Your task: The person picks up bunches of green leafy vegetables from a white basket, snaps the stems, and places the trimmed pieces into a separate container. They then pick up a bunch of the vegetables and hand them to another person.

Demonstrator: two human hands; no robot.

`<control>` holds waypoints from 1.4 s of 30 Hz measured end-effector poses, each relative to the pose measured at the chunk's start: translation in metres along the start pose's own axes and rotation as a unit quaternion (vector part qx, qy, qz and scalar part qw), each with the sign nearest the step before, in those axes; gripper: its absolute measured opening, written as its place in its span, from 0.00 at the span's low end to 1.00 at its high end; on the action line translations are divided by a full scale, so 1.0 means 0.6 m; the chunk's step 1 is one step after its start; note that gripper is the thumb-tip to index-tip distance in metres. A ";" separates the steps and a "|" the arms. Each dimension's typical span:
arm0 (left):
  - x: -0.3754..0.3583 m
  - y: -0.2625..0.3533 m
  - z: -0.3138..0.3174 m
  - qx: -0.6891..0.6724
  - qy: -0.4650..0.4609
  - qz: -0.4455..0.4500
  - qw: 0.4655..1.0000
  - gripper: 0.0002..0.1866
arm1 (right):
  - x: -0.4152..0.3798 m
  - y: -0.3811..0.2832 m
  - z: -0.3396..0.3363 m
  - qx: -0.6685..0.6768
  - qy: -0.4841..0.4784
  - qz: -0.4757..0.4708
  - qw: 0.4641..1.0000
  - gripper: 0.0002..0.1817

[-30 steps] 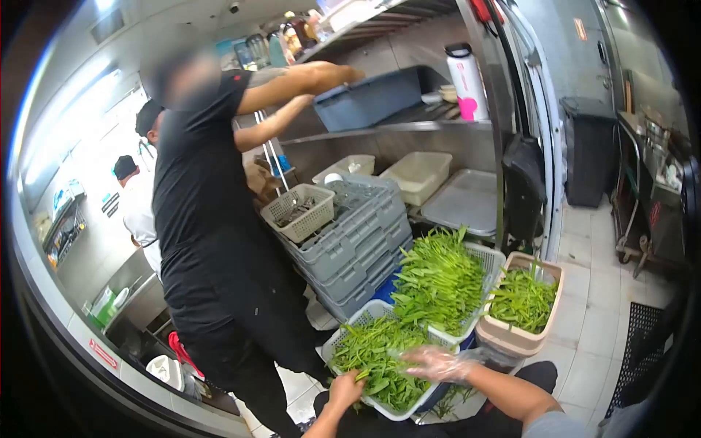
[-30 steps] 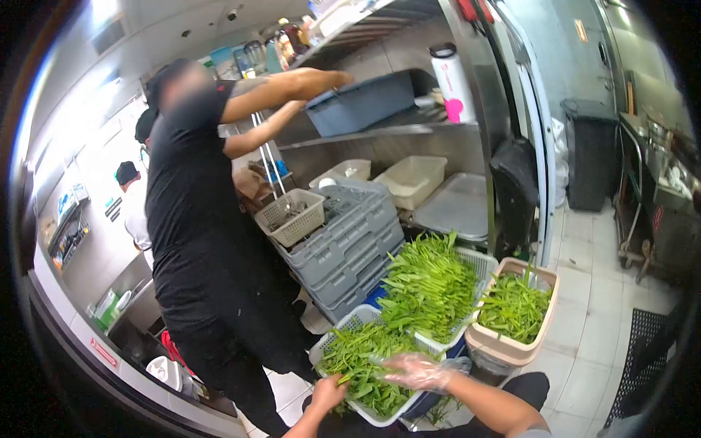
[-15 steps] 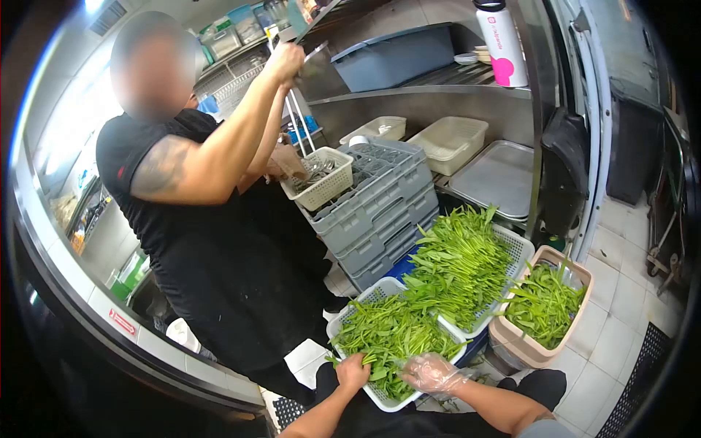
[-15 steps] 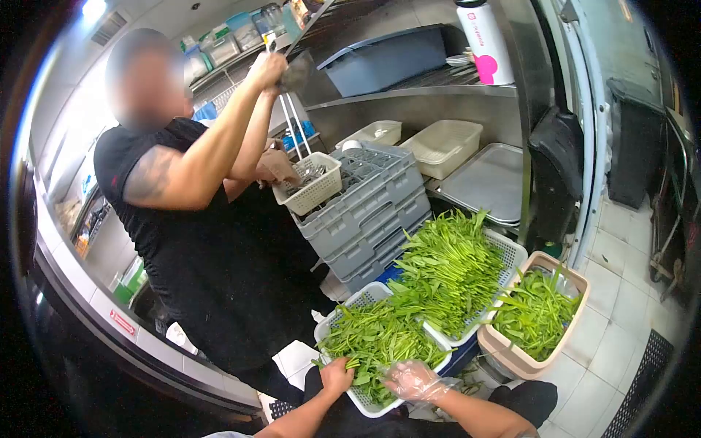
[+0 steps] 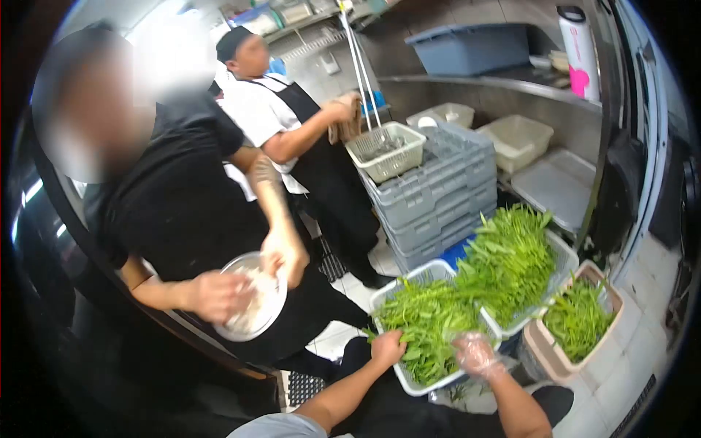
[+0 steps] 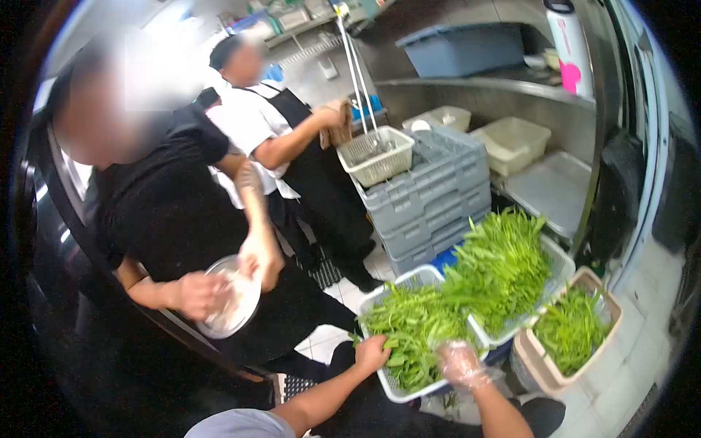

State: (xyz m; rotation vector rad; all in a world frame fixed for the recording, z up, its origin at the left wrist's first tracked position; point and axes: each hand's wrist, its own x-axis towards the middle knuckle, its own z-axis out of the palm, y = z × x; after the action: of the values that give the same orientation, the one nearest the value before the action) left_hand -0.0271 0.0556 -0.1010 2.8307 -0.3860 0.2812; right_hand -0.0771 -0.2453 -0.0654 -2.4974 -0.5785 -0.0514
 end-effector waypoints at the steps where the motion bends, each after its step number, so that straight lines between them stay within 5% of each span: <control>1: 0.000 -0.005 0.011 0.017 -0.008 -0.020 1.000 0.15 | -0.002 0.004 0.012 0.006 0.025 0.006 1.000 0.15; 6: 0.029 -0.005 0.007 -0.108 -0.026 -0.182 0.977 0.18 | -0.027 0.055 0.052 0.008 0.130 -0.005 0.991 0.23; 9: 0.036 -0.002 -0.005 -0.265 0.073 -0.145 0.950 0.20 | -0.033 0.026 0.004 0.062 0.182 0.003 0.981 0.23; 10: 0.039 0.033 -0.060 -0.270 -0.005 -0.160 0.950 0.18 | -0.033 0.021 -0.004 0.065 0.197 -0.001 0.978 0.23; 12: 0.042 0.085 -0.100 -0.282 0.026 -0.074 0.956 0.15 | -0.036 0.027 0.005 0.047 0.230 -0.022 0.972 0.23; 15: 0.049 0.121 -0.093 -0.265 -0.066 -0.024 0.962 0.11 | -0.027 0.062 0.044 0.045 0.265 -0.048 0.962 0.17; 18: 0.050 0.172 -0.068 -0.170 -0.147 0.087 0.971 0.14 | -0.029 0.070 0.033 0.059 0.100 -0.004 0.993 0.12; 19: 0.051 0.180 -0.058 -0.160 -0.164 0.093 0.969 0.14 | -0.021 0.042 0.007 -0.061 0.058 -0.005 0.996 0.09; 22: 0.059 0.200 -0.041 -0.137 -0.199 0.096 0.965 0.15 | -0.019 0.019 0.002 -0.119 0.004 0.084 0.989 0.10; 27: 0.052 0.200 -0.036 -0.124 -0.200 0.104 0.966 0.16 | -0.006 0.051 0.024 -0.101 -0.048 0.060 0.992 0.10; 35: 0.087 0.194 -0.125 -0.164 -0.153 0.085 0.971 0.14 | -0.013 0.041 -0.032 0.159 0.142 0.041 0.976 0.15; 40: 0.128 0.180 -0.182 -0.152 0.119 0.077 0.978 0.10 | 0.002 0.048 -0.019 0.064 0.275 -0.032 0.959 0.09; 42: 0.133 0.196 -0.211 -0.187 0.047 0.065 0.979 0.10 | 0.005 0.037 -0.035 0.009 0.303 -0.073 0.950 0.07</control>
State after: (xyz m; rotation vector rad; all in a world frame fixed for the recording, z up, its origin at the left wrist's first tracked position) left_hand -0.0050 -0.0354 0.0647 2.4192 -0.5408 0.3297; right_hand -0.0630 -0.2721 -0.0590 -2.2424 -0.4884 -0.8317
